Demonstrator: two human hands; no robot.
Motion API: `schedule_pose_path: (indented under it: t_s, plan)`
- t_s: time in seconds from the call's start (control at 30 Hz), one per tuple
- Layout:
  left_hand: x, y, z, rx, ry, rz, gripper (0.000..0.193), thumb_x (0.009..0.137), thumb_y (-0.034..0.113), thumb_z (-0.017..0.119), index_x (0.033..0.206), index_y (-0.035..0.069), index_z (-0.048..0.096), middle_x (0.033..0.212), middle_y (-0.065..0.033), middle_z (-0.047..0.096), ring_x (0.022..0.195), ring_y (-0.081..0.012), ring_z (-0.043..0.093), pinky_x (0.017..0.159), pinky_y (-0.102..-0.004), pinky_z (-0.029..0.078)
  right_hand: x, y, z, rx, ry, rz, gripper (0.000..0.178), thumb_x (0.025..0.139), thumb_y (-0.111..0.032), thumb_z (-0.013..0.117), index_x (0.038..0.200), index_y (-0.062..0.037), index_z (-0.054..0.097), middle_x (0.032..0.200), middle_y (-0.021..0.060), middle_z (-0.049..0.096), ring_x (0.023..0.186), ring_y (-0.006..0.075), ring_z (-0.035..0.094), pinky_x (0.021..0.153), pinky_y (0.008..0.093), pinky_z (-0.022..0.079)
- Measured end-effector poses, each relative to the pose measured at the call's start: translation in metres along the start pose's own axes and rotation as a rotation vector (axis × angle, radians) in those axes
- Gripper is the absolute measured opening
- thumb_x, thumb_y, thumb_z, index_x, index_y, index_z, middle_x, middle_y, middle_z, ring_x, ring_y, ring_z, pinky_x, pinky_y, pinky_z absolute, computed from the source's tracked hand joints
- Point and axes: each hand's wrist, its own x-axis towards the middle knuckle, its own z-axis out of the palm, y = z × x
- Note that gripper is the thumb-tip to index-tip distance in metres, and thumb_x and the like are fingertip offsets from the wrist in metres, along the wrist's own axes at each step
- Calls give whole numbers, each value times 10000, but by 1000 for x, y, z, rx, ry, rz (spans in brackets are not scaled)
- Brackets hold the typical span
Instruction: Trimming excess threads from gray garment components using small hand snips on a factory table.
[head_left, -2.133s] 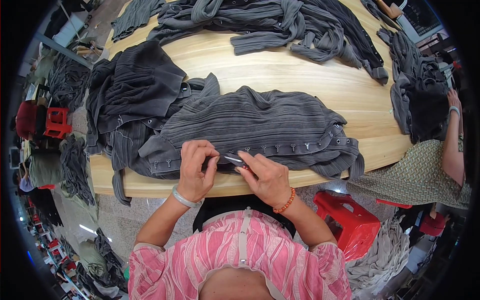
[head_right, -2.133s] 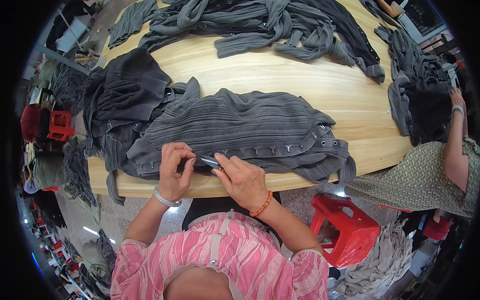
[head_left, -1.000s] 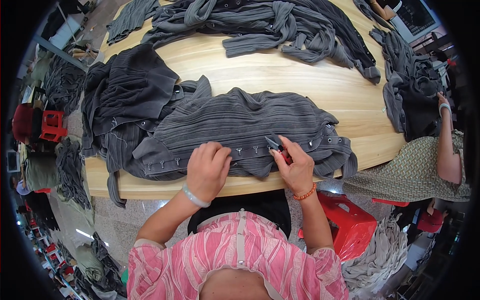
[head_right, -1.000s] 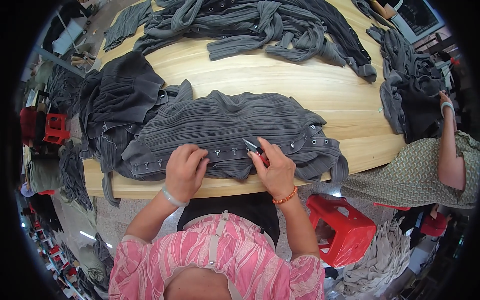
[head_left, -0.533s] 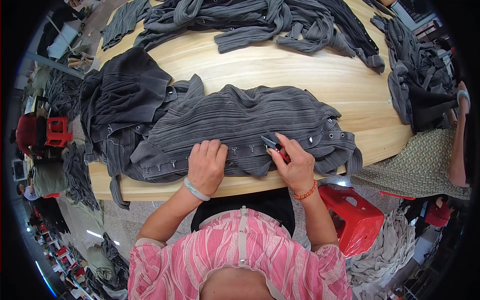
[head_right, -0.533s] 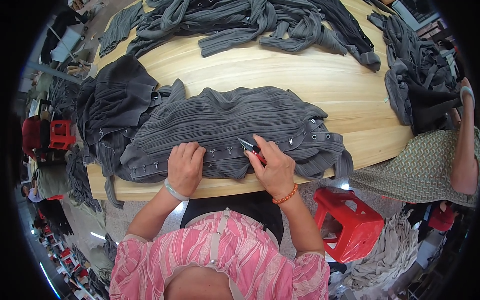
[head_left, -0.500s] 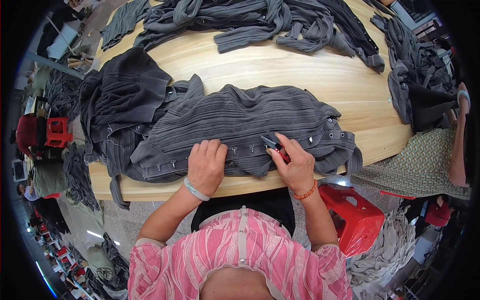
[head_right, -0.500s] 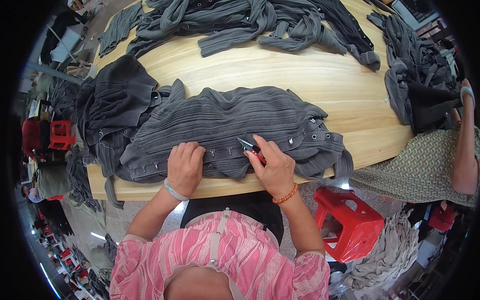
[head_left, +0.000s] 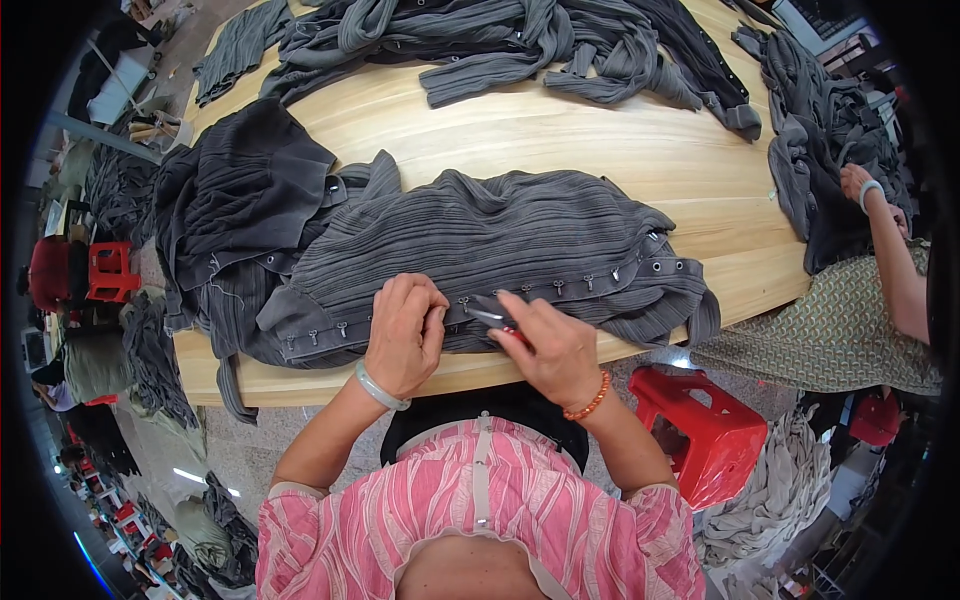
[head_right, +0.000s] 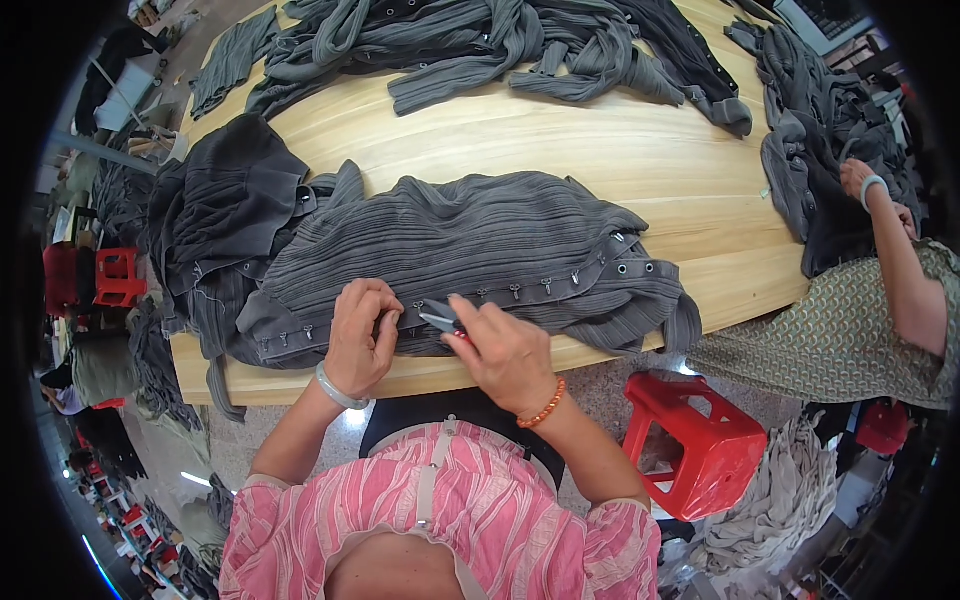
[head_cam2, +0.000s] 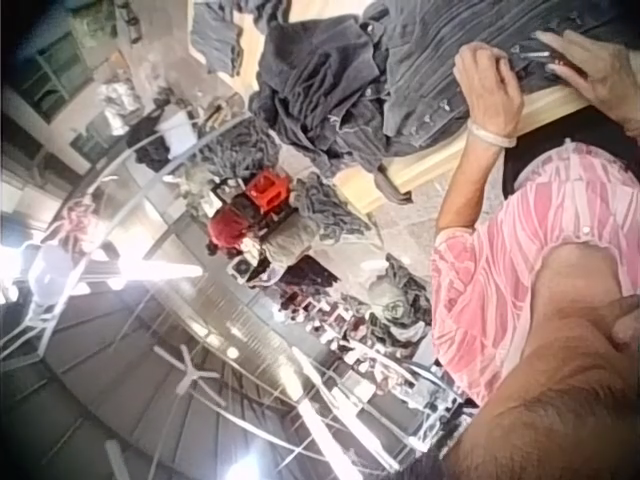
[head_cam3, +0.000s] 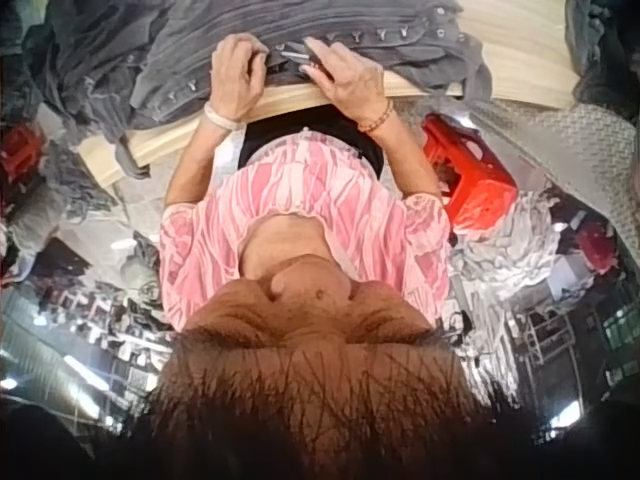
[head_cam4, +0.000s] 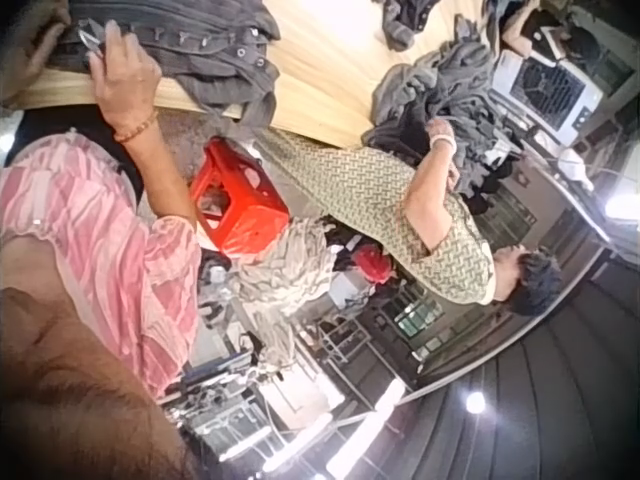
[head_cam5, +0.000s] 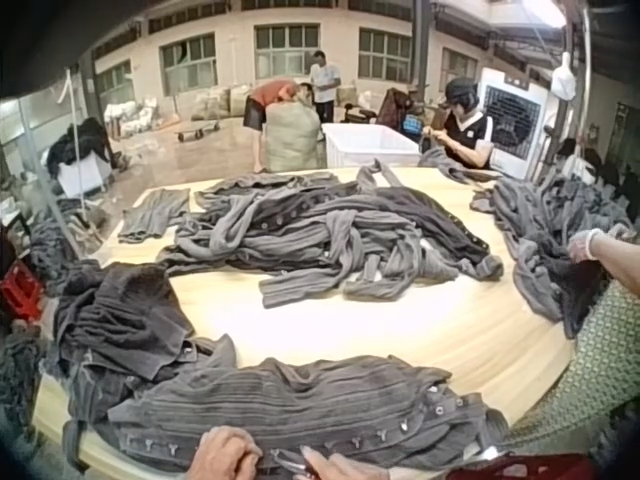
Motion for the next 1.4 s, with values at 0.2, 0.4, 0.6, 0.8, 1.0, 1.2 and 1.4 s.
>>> schedule_pose_path:
  t_s: [0.2, 0.4, 0.6, 0.8, 1.0, 1.2, 1.4]
  plan:
    - [-1, 1, -1, -19, 3, 7, 184, 817, -56, 643, 977, 33, 617, 1051, -141, 600, 985, -328, 574, 888, -403, 428, 3, -5, 16, -40, 3, -34, 430, 901, -230, 771, 1289, -75, 672, 801, 75, 605, 636, 271, 637, 582, 378, 507]
    - [-2, 0, -2, -20, 3, 27, 183, 810, -54, 654, 968, 33, 621, 1046, -140, 600, 986, -328, 578, 892, -405, 434, 3, -8, 17, -80, 17, -31, 384, 909, -218, 761, 1262, -83, 691, 767, 65, 593, 610, 261, 628, 565, 377, 499]
    - [-6, -3, -2, -78, 118, 59, 229, 782, -83, 673, 980, 23, 634, 1041, -143, 599, 960, -332, 572, 851, -409, 453, 2, -10, 14, -57, 44, 37, 368, 898, -217, 777, 1235, -86, 708, 757, 64, 612, 599, 261, 633, 550, 373, 497]
    - [-11, -3, 2, -27, 219, 79, 222, 801, -95, 688, 992, 12, 652, 1044, -143, 598, 951, -323, 571, 833, -397, 471, 2, -21, 17, 68, -51, 48, 379, 912, -234, 756, 1257, -95, 679, 813, 66, 632, 675, 277, 674, 578, 392, 521]
    - [-12, -1, 2, -58, 221, 51, 206, 816, -83, 689, 992, 15, 652, 1064, -145, 590, 966, -317, 560, 834, -389, 467, 10, -23, 25, 76, -69, 42, 347, 930, -255, 731, 1235, -97, 681, 845, 77, 641, 729, 280, 689, 609, 391, 537]
    - [-13, -5, 2, -34, 193, 73, 157, 871, -78, 664, 1001, 8, 651, 1080, -151, 576, 968, -288, 576, 822, -353, 489, 10, -21, 26, 73, -79, 24, 337, 933, -261, 725, 1229, -106, 683, 848, 75, 642, 736, 279, 689, 615, 393, 538]
    - [-14, -10, 5, -99, 206, 19, 138, 886, -72, 665, 1002, 3, 656, 1081, -143, 575, 946, -256, 586, 784, -331, 500, 8, -17, 17, 103, -86, 97, 352, 923, -278, 739, 1230, -111, 693, 825, 61, 648, 687, 285, 681, 585, 397, 522]
